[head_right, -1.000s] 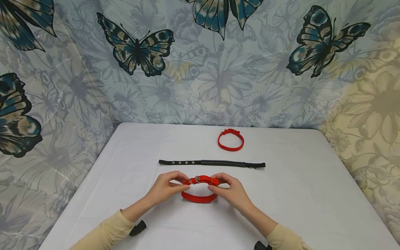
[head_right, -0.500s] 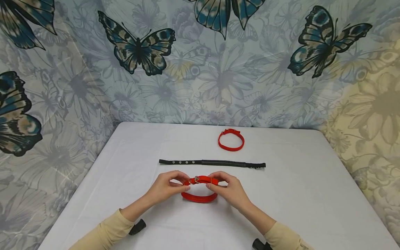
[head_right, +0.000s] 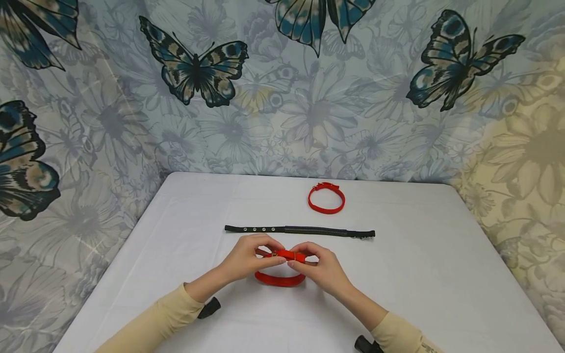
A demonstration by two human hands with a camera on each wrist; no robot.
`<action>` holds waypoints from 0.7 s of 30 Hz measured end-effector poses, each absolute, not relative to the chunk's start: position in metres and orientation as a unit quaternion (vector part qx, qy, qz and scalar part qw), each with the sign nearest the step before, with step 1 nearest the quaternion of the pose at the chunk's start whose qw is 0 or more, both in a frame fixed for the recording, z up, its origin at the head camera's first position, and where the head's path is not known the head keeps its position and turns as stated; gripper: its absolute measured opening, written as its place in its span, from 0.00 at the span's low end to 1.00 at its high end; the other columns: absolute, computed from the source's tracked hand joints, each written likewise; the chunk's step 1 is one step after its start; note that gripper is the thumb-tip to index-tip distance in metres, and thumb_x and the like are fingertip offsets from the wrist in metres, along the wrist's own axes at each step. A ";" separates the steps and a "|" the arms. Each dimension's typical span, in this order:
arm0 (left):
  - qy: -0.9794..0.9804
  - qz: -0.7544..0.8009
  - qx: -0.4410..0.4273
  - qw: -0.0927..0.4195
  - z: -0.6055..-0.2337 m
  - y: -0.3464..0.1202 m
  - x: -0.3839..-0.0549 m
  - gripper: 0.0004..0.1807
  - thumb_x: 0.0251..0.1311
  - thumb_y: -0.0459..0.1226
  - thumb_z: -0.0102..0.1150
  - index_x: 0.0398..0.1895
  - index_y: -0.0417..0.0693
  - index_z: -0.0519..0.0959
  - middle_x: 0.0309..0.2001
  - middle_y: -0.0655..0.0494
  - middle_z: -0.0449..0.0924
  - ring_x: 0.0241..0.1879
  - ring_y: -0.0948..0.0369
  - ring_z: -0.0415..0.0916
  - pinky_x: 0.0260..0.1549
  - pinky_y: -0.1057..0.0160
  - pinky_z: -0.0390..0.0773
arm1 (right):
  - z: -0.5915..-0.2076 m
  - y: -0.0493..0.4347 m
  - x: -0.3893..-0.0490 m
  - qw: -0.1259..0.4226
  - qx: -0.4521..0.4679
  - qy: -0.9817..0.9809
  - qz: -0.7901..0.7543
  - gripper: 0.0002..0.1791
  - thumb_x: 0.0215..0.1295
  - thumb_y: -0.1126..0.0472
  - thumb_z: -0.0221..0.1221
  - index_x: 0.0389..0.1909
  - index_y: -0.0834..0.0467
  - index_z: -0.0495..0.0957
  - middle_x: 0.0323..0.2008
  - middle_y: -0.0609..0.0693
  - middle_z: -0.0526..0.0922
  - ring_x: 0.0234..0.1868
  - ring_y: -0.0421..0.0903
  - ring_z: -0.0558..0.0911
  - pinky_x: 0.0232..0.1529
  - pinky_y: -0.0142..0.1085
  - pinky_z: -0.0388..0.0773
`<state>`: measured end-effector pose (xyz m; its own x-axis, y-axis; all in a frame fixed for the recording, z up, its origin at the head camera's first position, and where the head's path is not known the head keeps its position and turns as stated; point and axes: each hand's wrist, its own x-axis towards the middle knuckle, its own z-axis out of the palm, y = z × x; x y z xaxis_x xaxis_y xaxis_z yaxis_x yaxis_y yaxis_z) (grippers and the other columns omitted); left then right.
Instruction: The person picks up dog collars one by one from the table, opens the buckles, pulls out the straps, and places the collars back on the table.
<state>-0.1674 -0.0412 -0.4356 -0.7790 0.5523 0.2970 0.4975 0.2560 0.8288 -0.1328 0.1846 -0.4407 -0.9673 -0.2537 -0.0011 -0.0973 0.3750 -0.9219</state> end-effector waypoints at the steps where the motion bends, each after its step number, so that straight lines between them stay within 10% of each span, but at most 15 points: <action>1: 0.791 0.512 0.334 0.026 -0.436 -0.040 -0.168 0.09 0.57 0.40 0.70 0.40 0.51 0.85 0.36 0.66 0.82 0.38 0.67 0.77 0.35 0.69 0.81 | -0.440 0.184 -0.132 0.071 -0.109 0.825 -0.550 0.16 0.59 0.53 0.69 0.46 0.53 0.81 0.41 0.47 0.82 0.45 0.47 0.80 0.47 0.33 0.80; 21: 0.767 0.583 0.267 0.027 -0.430 -0.031 -0.154 0.09 0.56 0.31 0.68 0.41 0.40 0.84 0.38 0.51 0.84 0.41 0.56 0.80 0.35 0.66 0.82 | -0.442 0.185 -0.131 0.061 -0.090 0.837 -0.536 0.15 0.59 0.51 0.69 0.46 0.49 0.81 0.41 0.44 0.83 0.45 0.47 0.79 0.48 0.38 0.80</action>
<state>-0.1538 -0.0312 -0.4303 -0.8555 0.4419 0.2698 0.3782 0.1776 0.9085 -0.1313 0.1852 -0.4424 -0.9766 -0.2150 -0.0052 -0.0851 0.4086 -0.9087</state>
